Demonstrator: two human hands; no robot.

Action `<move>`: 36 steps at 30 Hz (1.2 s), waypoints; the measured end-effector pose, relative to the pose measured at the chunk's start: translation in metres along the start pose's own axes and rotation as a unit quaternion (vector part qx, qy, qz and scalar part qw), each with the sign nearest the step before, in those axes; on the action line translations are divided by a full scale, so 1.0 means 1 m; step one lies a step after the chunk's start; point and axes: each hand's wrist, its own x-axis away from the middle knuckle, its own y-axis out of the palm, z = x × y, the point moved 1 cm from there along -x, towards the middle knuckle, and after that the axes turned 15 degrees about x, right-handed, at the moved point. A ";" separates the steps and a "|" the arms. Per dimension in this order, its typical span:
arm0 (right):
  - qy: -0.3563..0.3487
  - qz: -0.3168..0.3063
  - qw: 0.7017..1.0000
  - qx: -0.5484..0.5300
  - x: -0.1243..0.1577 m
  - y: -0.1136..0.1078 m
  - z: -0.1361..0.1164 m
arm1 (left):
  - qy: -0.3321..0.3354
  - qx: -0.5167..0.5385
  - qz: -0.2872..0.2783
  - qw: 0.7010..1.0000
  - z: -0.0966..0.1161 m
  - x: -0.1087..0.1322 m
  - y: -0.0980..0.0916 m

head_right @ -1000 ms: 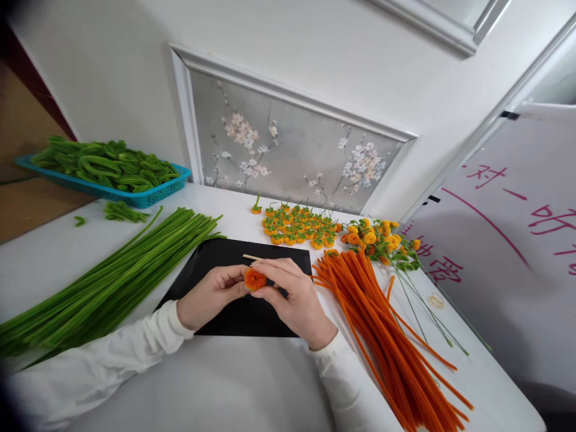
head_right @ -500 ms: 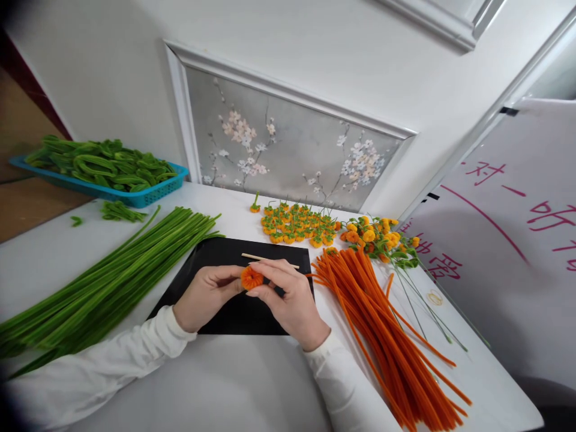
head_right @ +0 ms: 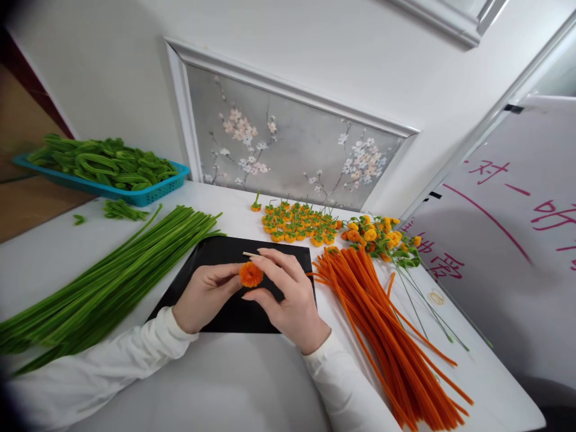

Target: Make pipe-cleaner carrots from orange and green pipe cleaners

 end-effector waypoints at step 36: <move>0.239 -0.121 0.954 -0.132 0.010 0.024 0.019 | -0.220 0.301 0.083 0.924 -0.013 -0.001 -0.005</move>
